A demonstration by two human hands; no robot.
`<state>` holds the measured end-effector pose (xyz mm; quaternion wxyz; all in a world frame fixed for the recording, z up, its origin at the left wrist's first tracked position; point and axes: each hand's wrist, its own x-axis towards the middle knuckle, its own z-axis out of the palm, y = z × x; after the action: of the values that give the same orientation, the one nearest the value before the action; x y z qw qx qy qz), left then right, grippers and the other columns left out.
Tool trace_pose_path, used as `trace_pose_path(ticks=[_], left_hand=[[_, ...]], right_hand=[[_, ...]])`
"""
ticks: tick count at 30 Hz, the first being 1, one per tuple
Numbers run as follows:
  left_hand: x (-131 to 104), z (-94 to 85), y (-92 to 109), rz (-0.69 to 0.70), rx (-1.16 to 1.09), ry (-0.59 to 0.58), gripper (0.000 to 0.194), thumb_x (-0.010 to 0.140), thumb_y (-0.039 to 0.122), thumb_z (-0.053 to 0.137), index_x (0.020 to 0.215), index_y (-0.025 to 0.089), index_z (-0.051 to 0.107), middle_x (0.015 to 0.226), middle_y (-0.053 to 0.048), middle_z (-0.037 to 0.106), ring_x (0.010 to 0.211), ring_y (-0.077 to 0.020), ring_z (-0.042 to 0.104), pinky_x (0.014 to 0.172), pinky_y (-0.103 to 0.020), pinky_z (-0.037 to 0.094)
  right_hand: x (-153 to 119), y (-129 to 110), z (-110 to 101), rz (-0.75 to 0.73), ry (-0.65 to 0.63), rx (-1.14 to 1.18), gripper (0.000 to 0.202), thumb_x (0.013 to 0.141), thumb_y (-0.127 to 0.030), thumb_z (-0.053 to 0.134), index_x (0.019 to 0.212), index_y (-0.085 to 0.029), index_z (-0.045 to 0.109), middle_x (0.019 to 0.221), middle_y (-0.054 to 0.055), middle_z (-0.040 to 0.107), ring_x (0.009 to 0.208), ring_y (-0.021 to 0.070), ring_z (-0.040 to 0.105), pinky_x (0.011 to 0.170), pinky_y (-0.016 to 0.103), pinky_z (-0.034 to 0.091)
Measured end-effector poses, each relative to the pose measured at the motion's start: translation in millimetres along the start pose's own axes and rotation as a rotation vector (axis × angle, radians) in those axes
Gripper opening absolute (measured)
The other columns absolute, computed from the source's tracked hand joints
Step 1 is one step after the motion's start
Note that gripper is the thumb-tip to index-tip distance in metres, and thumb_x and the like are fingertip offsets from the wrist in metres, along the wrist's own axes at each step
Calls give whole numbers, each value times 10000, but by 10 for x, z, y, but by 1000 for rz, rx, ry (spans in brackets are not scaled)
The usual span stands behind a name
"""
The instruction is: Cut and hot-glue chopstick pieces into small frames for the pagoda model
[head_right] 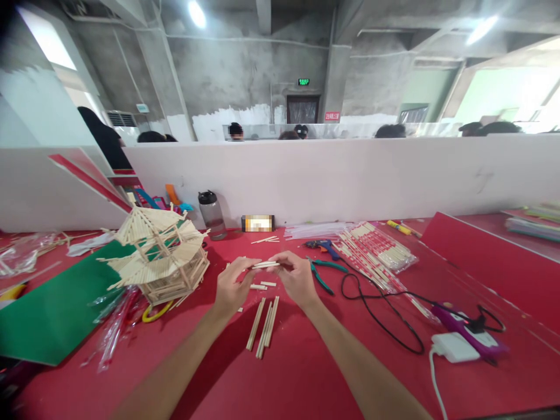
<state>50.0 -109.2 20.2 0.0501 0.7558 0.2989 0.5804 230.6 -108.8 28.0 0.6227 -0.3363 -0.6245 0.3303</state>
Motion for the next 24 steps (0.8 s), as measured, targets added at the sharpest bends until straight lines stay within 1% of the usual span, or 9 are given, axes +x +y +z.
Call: trace_pose_path(ticks=[4, 9, 15, 19, 21, 24], left_hand=[[19, -10, 18, 30, 1, 9, 153, 941, 198, 595, 1047, 202, 705, 945, -62, 741, 876, -169, 678, 837, -287, 529], [26, -29, 32, 21, -18, -9, 157, 950, 199, 580, 1047, 202, 703, 943, -64, 739, 861, -165, 676, 820, -287, 531], [26, -56, 13, 30, -11, -36, 198, 982, 250, 523, 1055, 199, 700, 943, -74, 743, 853, -170, 681, 807, -297, 542], [32, -52, -12, 27, -6, -20, 178, 962, 247, 567, 1065, 210, 708, 964, -63, 746, 873, -167, 687, 827, -291, 539], [37, -47, -23, 12, -5, -13, 162, 944, 253, 602, 1057, 218, 713, 967, -53, 747, 887, -169, 687, 840, -293, 535], [45, -49, -36, -74, -5, -26, 184, 929, 296, 625, 1077, 222, 706, 966, -54, 738, 892, -178, 680, 844, -304, 531]], right_hand=[[-19, 11, 11, -9, 27, -14, 96, 786, -290, 754, 804, -209, 706, 718, 15, 741, 685, 186, 713, 686, 273, 552], [-45, 44, 27, 4, 48, -10, 79, 795, -289, 738, 816, -219, 705, 723, 21, 744, 685, 196, 711, 683, 291, 557], [-52, 12, 64, 36, 77, 0, 76, 761, -282, 749, 786, -223, 708, 715, 19, 742, 672, 201, 704, 686, 307, 563], [-28, 3, 65, 39, 71, 21, 83, 752, -277, 756, 797, -221, 714, 726, 14, 737, 683, 194, 700, 694, 300, 562], [-13, 14, 58, 40, 53, 38, 105, 752, -281, 764, 828, -223, 719, 771, 18, 743, 716, 195, 701, 705, 297, 562], [4, 32, 48, 44, 29, 53, 153, 750, -307, 780, 860, -220, 720, 813, 23, 740, 738, 195, 699, 714, 300, 566]])
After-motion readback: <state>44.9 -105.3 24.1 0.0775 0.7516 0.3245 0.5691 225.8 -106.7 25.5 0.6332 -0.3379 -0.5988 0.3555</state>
